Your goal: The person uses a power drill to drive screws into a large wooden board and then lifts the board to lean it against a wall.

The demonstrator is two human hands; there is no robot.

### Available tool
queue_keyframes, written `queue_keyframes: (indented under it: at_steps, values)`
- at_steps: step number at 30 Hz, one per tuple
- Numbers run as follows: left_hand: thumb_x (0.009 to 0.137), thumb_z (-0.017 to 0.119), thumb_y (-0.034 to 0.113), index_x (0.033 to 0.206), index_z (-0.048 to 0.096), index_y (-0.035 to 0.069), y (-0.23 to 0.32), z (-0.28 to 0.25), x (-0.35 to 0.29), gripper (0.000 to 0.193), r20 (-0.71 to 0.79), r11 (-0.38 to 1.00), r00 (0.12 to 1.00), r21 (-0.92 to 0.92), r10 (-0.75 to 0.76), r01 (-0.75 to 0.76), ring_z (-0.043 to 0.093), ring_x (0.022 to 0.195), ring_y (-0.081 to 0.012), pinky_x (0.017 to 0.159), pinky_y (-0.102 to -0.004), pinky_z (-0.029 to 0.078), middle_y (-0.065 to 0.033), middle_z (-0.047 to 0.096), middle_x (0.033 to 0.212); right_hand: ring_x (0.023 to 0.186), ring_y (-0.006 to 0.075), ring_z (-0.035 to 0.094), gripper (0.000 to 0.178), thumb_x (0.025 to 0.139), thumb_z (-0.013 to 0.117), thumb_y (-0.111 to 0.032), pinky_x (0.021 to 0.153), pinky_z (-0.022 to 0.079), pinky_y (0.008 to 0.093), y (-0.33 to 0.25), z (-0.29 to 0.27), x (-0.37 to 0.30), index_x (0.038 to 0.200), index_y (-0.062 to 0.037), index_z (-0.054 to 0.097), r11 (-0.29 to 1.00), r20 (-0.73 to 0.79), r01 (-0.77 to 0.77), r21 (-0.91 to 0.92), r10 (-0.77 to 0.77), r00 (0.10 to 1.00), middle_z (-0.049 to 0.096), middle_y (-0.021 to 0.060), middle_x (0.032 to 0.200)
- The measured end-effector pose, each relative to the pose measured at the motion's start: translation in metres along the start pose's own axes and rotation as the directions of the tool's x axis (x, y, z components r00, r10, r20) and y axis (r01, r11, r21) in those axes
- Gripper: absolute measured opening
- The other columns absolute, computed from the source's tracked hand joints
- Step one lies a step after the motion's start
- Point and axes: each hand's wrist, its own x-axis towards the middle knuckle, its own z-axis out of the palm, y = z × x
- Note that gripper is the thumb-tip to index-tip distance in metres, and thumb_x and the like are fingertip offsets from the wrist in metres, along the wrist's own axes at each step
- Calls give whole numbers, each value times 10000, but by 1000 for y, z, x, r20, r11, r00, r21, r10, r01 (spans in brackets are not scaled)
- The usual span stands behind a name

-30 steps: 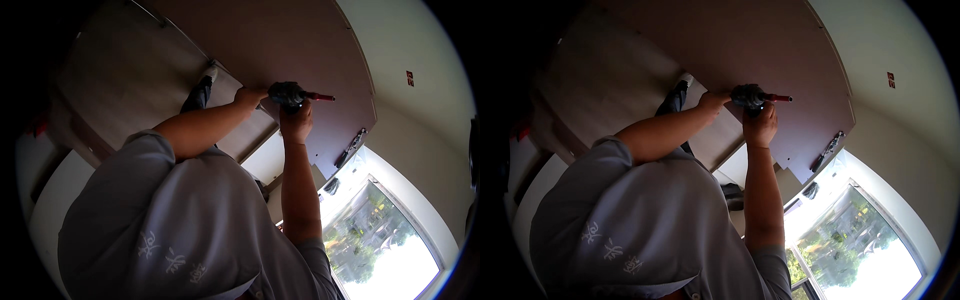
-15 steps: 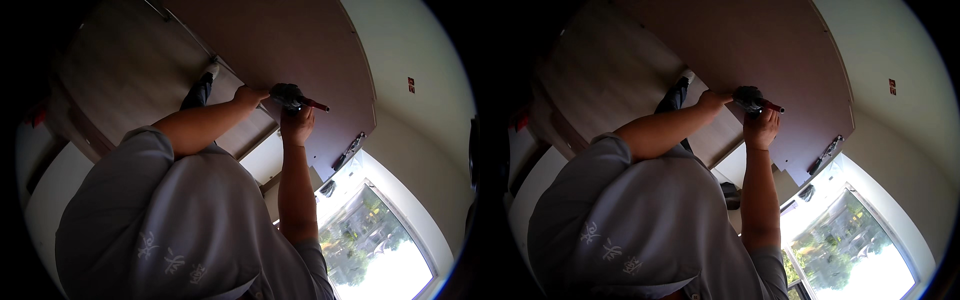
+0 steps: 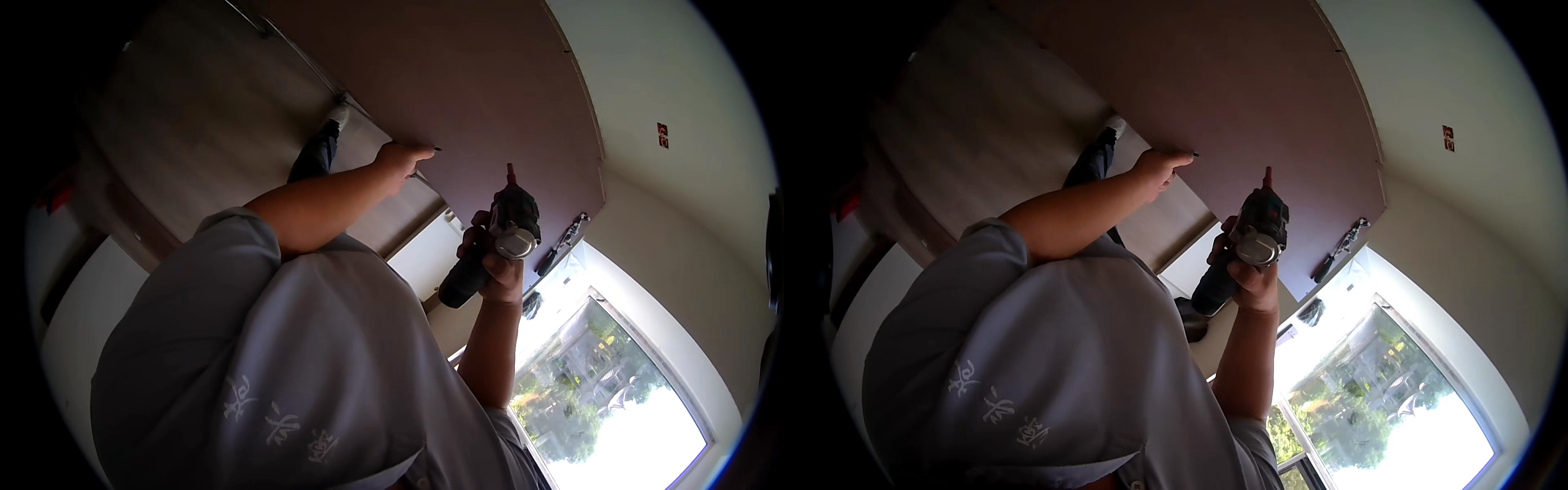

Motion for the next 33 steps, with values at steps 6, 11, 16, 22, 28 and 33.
queue_keyframes:
  at_steps: [6,11,16,22,28,33]
  values:
    - [859,819,267,981,621,90,-2,6,-10,293,52,978,991,-174,125,-114,347,487,-89,429,-269,241,10,518,769,811,200,675,646,671,761,2,732,567,345,5,4,-37,1287,0,566,980,-68,-99,-173,89,994,667,79,972]
    - [904,794,297,995,626,83,-1,-10,-3,287,177,993,977,-43,119,-113,311,476,-72,430,-279,214,30,486,704,822,121,625,415,817,666,28,737,531,311,-20,11,-28,1230,13,624,753,-175,-177,-633,84,981,681,54,923]
    - [912,779,307,1031,645,107,3,-18,6,269,279,990,955,61,103,-125,311,453,-72,421,-284,207,21,563,801,793,192,675,432,880,602,-24,728,563,345,-18,13,-4,1309,27,597,867,-219,-198,-457,107,970,703,144,1077]
    - [913,785,305,1037,667,126,2,-16,3,247,209,984,970,100,126,-149,309,447,-74,420,-282,209,19,585,800,777,214,687,499,901,580,-67,696,579,350,-29,20,13,1389,18,527,873,-193,-209,-442,135,972,694,182,1120]
    - [901,798,286,1045,664,109,4,-14,-1,265,191,980,970,102,147,-169,274,458,-70,432,-282,186,32,538,720,778,211,681,442,926,598,-110,710,575,347,-31,21,33,1346,25,565,853,-220,-306,-423,231,948,699,163,1104]
    - [895,802,258,1095,672,91,3,-22,7,291,255,977,962,157,99,-142,297,480,-67,442,-279,201,30,531,718,757,192,667,336,940,670,-225,710,542,349,-55,31,64,1153,35,674,322,-291,-327,-888,157,944,723,112,944]
